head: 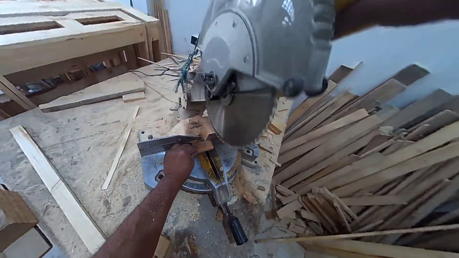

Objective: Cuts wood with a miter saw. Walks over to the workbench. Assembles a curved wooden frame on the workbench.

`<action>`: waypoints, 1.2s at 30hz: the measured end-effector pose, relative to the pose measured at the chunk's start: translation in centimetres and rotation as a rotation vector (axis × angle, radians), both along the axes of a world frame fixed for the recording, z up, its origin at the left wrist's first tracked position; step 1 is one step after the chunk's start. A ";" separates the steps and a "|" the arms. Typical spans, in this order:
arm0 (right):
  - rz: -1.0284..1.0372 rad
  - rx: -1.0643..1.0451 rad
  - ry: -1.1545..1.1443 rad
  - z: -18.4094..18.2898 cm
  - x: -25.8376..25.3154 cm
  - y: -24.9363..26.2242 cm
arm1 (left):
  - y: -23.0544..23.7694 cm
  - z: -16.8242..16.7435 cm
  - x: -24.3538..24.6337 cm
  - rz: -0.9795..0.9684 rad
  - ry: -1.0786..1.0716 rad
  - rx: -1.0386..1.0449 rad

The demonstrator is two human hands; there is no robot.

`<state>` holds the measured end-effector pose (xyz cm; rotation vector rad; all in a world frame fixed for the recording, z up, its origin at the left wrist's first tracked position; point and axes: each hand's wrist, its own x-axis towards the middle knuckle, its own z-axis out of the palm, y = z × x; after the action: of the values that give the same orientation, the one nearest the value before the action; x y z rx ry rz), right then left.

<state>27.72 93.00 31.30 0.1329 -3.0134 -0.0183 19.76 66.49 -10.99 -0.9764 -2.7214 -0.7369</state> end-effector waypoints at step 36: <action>-0.146 0.199 0.019 -10.4 10.5 -5.1 | 0.0 0.1 -0.6 -0.102 0.038 0.014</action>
<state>38.21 87.91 20.90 -0.0681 -2.9890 -0.3307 19.20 66.51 -10.93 -1.1217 -2.6468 -0.7458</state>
